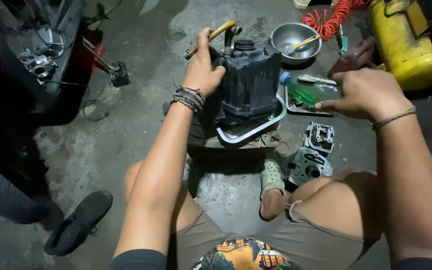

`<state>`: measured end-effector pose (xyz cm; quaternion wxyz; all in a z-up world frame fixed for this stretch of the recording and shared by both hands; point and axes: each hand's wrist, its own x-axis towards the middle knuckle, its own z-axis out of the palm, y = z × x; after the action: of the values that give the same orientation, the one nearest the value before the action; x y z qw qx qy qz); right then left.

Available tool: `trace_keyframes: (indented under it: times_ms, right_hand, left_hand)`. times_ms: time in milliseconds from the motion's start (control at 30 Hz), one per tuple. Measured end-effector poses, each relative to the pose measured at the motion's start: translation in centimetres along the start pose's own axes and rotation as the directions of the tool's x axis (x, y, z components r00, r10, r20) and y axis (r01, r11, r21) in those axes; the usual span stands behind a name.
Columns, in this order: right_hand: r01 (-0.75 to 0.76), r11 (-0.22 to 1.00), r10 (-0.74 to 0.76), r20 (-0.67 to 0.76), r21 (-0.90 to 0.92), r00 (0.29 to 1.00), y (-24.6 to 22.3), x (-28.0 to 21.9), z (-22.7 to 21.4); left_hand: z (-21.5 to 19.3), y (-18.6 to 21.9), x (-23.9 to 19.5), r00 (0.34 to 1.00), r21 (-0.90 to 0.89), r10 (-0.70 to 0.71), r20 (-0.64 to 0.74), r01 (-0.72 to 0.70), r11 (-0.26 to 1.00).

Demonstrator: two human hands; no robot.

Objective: Cleaning a motorcycle engine component using a brush and liquid solvent while sitting on the floor.

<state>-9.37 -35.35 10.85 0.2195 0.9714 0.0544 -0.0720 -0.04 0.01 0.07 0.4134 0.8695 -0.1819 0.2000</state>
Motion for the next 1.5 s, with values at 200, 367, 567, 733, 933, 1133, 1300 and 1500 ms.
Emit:
trace_keyframes:
  times_ms: [200, 367, 567, 733, 933, 1133, 1300, 1500]
  right_hand:
    - [-0.102, 0.852, 0.091, 0.047, 0.513, 0.995, 0.4, 0.1, 2.2]
    - [-0.067, 0.161, 0.172, 0.038, 0.985, 0.984, -0.3, 3.5, 5.1]
    - [0.205, 0.152, 0.468, -0.253, 0.967, 0.846, -2.6, 11.2, 17.9]
    - [-0.288, 0.024, 0.706, 0.188, 0.957, 0.683, -10.9, 8.7, 25.6]
    - [-0.419, 0.051, 0.694, 0.269, 0.907, 0.668, -19.2, 6.3, 33.6]
    - [-0.335, 0.145, 0.6, 0.186, 0.931, 0.778, -20.6, 7.3, 38.4]
    - [-0.467, 0.222, 0.501, 0.311, 0.856, 0.807, -21.0, 8.3, 42.3]
    - [-0.505, 0.033, 0.7, 0.341, 0.862, 0.628, -20.1, 5.6, 37.1]
  left_hand:
    - [0.1, -0.2, -0.1, 1.0, -0.017, 0.012, -0.009, -0.013, 1.0]
    - [0.6, -0.7, 0.0, 1.0, 0.017, 0.03, 0.0, -0.03, 0.999]
    - [-0.2, -0.2, -0.2, 0.998, -0.014, 0.047, -0.031, -0.048, 0.999]
    - [-0.5, 0.4, -0.3, 0.998, -0.015, 0.059, -0.027, -0.059, 0.998]
    - [-0.1, -0.2, -0.4, 0.995, 0.007, 0.086, -0.054, -0.086, 0.996]
    - [-0.3, 0.2, -0.4, 0.996, 0.024, 0.087, -0.037, -0.086, 0.996]
    - [-0.5, 1.0, -0.3, 0.998, -0.003, 0.05, -0.032, -0.05, 0.999]
    - [-0.3, 0.7, -0.3, 0.998, 0.034, 0.055, -0.031, -0.054, 0.998]
